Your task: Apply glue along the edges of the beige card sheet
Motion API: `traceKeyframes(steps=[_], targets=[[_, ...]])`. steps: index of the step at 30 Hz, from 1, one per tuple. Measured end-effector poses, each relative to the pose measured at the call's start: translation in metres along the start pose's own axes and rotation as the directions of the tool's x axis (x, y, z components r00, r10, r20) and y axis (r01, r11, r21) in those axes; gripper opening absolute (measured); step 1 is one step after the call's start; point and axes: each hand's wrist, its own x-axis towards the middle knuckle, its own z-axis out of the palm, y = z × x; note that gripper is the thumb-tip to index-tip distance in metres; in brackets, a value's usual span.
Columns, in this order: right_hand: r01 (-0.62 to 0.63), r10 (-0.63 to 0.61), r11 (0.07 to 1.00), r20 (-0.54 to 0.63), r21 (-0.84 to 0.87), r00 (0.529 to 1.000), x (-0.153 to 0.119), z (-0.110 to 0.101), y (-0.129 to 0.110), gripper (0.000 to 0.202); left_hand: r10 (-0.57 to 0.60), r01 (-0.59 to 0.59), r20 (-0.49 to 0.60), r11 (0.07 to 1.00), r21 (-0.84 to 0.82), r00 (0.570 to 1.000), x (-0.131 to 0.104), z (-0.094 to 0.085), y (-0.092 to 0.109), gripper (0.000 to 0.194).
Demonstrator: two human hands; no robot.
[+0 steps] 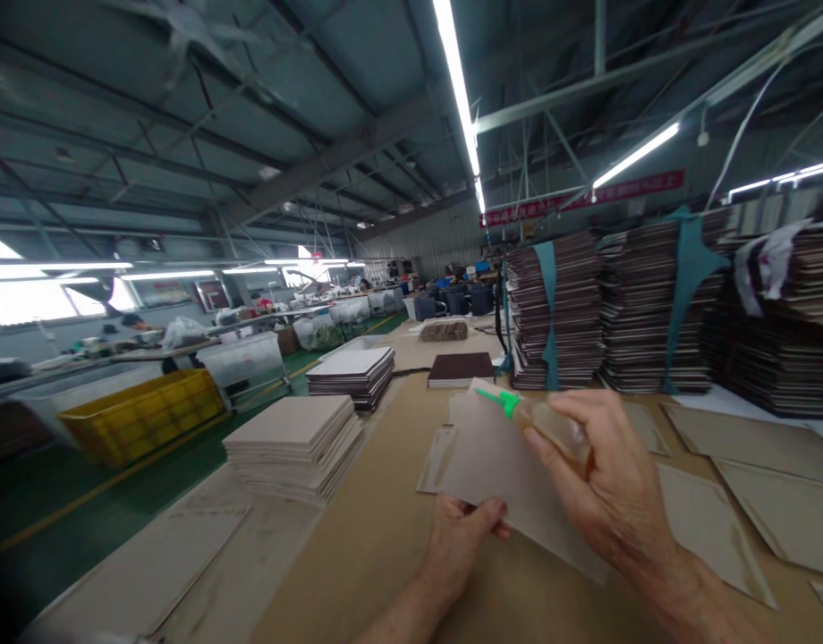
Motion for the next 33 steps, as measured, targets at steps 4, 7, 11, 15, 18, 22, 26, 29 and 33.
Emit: traceKeyframes(steps=[4, 7, 11, 15, 18, 22, 26, 29, 33], targets=[[0.023, -0.024, 0.999, -0.015, -0.027, 1.000, 0.0026, 0.0002, 0.0063, 0.027, 0.008, -0.008, 0.023, 1.000, 0.003, 1.000, -0.0003, -0.0011, -0.0022, 0.035], [0.055, -0.056, 0.998, 0.043, 0.005, 0.998, 0.0042, -0.0018, 0.0063, 0.022, 0.018, -0.018, 0.035, 1.000, 0.012, 0.999, -0.0011, -0.0013, -0.0028, 0.033], [0.060, -0.060, 0.998, 0.037, -0.003, 0.998, 0.0072, -0.0045, 0.0067, 0.022, 0.007, -0.008, 0.022, 0.999, 0.040, 1.000, -0.0020, -0.0002, 0.0001, 0.030], [0.085, -0.087, 0.996, 0.086, 0.024, 0.993, 0.0074, -0.0050, 0.0077, 0.019, -0.003, 0.002, 0.014, 0.998, 0.055, 1.000, -0.0022, 0.0003, 0.0020, 0.031], [0.079, -0.083, 0.996, 0.102, 0.047, 0.991, 0.0064, -0.0049, 0.0076, 0.017, -0.005, 0.005, 0.008, 0.999, 0.050, 1.000, -0.0017, 0.0003, 0.0014, 0.033], [0.079, -0.079, 0.997, 0.051, 0.008, 0.996, 0.0072, -0.0047, 0.0067, 0.017, -0.007, 0.006, 0.021, 0.999, 0.051, 1.000, -0.0014, 0.0001, 0.0002, 0.038], [0.089, -0.095, 0.994, 0.112, 0.057, 0.989, 0.0085, -0.0054, 0.0057, 0.015, -0.006, 0.004, 0.037, 0.998, 0.055, 0.999, -0.0023, -0.0011, 0.0002, 0.037], [0.055, -0.055, 0.998, 0.046, -0.009, 0.997, 0.0086, -0.0062, 0.0066, 0.019, -0.004, 0.002, 0.030, 0.998, 0.069, 1.000, -0.0029, -0.0016, 0.0006, 0.036], [0.059, -0.067, 0.996, 0.131, 0.068, 0.989, 0.0075, -0.0064, 0.0085, 0.012, 0.010, -0.012, 0.031, 0.999, 0.052, 0.999, -0.0027, -0.0007, 0.0024, 0.039]])
